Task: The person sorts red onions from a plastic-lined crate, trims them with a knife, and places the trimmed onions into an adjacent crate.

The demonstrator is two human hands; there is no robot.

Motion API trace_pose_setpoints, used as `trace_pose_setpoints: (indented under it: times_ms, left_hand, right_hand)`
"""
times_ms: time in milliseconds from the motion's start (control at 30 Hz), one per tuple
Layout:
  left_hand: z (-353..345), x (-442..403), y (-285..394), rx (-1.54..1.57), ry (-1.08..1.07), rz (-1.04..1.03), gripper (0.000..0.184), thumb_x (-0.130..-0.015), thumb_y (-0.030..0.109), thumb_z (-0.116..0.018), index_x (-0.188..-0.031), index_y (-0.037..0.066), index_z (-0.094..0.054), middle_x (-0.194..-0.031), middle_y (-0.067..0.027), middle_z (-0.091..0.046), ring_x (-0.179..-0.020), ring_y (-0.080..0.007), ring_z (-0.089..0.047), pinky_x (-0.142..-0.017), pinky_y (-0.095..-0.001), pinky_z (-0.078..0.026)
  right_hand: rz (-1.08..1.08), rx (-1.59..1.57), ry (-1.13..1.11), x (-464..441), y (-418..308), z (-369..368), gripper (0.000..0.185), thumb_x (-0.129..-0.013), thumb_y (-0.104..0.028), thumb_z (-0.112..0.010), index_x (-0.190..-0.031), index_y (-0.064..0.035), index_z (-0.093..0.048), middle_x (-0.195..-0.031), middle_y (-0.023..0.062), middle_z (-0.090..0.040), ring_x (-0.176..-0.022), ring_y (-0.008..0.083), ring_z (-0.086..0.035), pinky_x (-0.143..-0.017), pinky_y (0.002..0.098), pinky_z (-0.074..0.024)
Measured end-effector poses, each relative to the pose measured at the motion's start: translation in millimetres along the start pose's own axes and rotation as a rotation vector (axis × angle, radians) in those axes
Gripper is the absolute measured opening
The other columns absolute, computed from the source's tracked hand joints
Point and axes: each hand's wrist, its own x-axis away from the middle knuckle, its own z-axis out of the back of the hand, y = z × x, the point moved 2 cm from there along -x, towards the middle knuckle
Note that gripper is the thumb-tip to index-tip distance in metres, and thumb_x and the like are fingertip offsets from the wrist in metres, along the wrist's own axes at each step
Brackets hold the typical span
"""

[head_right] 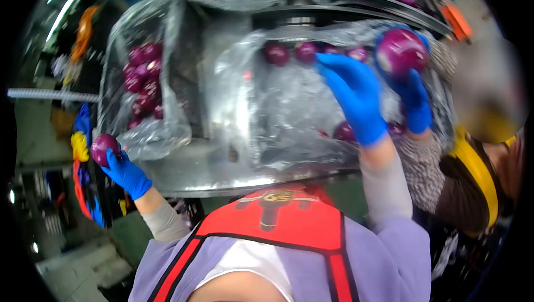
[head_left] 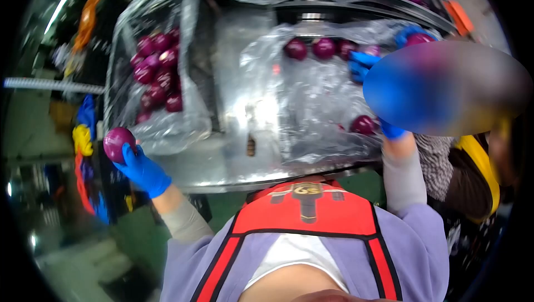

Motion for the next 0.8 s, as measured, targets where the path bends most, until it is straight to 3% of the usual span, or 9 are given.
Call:
trace_pose_setpoints:
  times_ms: [67, 133, 200, 267, 300, 400, 667, 733, 800]
  left_hand:
    - [38.9, -12.7, -4.6, -0.236, 0.194, -0.148, 0.058, -0.078, 0.013, -0.076, -0.128, 0.001, -0.049, -0.118, -0.0111, -0.055, -0.102, -0.0228, -0.055, -0.086, -0.0352, -0.049]
    - [75.1, -20.5, -25.1, -0.474, 0.310, -0.234, 0.065, -0.075, 0.013, -0.080, -0.130, -0.002, -0.047, -0.120, -0.0129, -0.053, -0.102, -0.0236, -0.055, -0.090, -0.0364, -0.048]
    - [114.2, -22.5, -60.4, -0.813, 0.362, -0.141, 0.075, -0.071, 0.013, -0.083, -0.133, -0.002, -0.044, -0.123, -0.0134, -0.051, -0.101, -0.0231, -0.054, -0.088, -0.0352, -0.049]
    - [138.9, -17.0, -101.3, -0.681, 0.327, 0.083, 0.080, -0.070, 0.012, -0.084, -0.135, -0.003, -0.040, -0.119, -0.0107, -0.052, -0.099, -0.0216, -0.054, -0.090, -0.0356, -0.047]
    - [157.0, -13.0, -123.0, -0.725, 0.244, 0.108, 0.083, -0.068, 0.011, -0.084, -0.136, -0.004, -0.038, -0.118, -0.0097, -0.052, -0.099, -0.0203, -0.054, -0.091, -0.0354, -0.047]
    - [169.1, 8.9, -152.8, -0.988, 0.243, 0.178, 0.086, -0.064, 0.023, -0.084, -0.134, -0.006, -0.042, -0.129, -0.0216, -0.053, -0.115, -0.0313, -0.055, -0.098, -0.0406, -0.044]
    - [186.3, 20.8, -167.3, -1.177, 0.075, 0.343, 0.100, -0.064, 0.023, -0.085, -0.142, -0.007, -0.030, -0.142, -0.0239, -0.041, -0.128, -0.0327, -0.045, -0.106, -0.0415, -0.037]
    - [201.2, 9.4, -165.0, -1.375, 0.118, 0.147, 0.110, -0.067, 0.038, -0.084, -0.147, -0.004, -0.021, -0.152, -0.0245, -0.024, -0.138, -0.0349, -0.030, -0.115, -0.0425, -0.026]
    - [165.6, -5.5, -121.0, -1.167, 0.217, -0.046, 0.098, -0.076, 0.030, -0.080, -0.147, -0.004, -0.021, -0.152, -0.0219, -0.023, -0.137, -0.0328, -0.032, -0.114, -0.0431, -0.026]
  right_hand:
    - [0.637, 0.826, -0.038, 18.3, -71.0, 5.5, 0.026, -0.079, -0.003, -0.064, -0.105, 0.0012, -0.066, -0.107, 0.0120, -0.066, -0.102, 0.0217, -0.062, -0.087, 0.0306, -0.0480]
    - [0.723, 0.817, 0.273, 17.4, -69.7, 40.1, 0.022, -0.085, -0.007, -0.062, -0.106, 0.0004, -0.066, -0.106, 0.0121, -0.066, -0.103, 0.0238, -0.062, -0.087, 0.0315, -0.0484]
    - [0.715, 1.322, 0.327, 4.2, -87.6, 94.4, 0.035, -0.090, -0.010, -0.061, -0.123, -0.0012, -0.055, -0.117, 0.0143, -0.061, -0.109, 0.0254, -0.059, -0.094, 0.0350, -0.0454]
    - [0.647, 1.504, 0.224, -7.6, -73.6, 133.0, 0.050, -0.092, -0.013, -0.061, -0.138, -0.0025, -0.044, -0.130, 0.0155, -0.056, -0.116, 0.0271, -0.056, -0.102, 0.0379, -0.0420]
    - [0.262, 1.067, 0.179, -12.4, -59.1, 141.0, 0.053, -0.091, -0.011, -0.061, -0.140, -0.0044, -0.043, -0.131, 0.0151, -0.054, -0.116, 0.0260, -0.056, -0.100, 0.0360, -0.0436]
    - [-0.220, 0.461, 0.130, -8.1, -35.0, 109.4, 0.058, -0.090, -0.008, -0.061, -0.143, -0.0068, -0.039, -0.134, 0.0133, -0.052, -0.116, 0.0244, -0.055, -0.096, 0.0330, -0.0465]
    - [0.056, 0.595, -0.180, -18.5, -29.9, 38.7, 0.073, -0.073, 0.000, -0.075, -0.139, -0.0064, -0.045, -0.136, 0.0117, -0.047, -0.117, 0.0235, -0.054, -0.093, 0.0339, -0.0505]
    - [0.252, 0.654, -0.220, -20.1, -44.8, 22.1, 0.074, -0.067, 0.002, -0.076, -0.136, -0.0041, -0.048, -0.133, 0.0124, -0.051, -0.119, 0.0229, -0.052, -0.100, 0.0335, -0.0436]
    - [0.263, 0.611, -0.216, -19.8, -56.6, 4.8, 0.074, -0.066, 0.000, -0.076, -0.135, -0.0038, -0.049, -0.133, 0.0124, -0.052, -0.119, 0.0234, -0.052, -0.102, 0.0338, -0.0415]
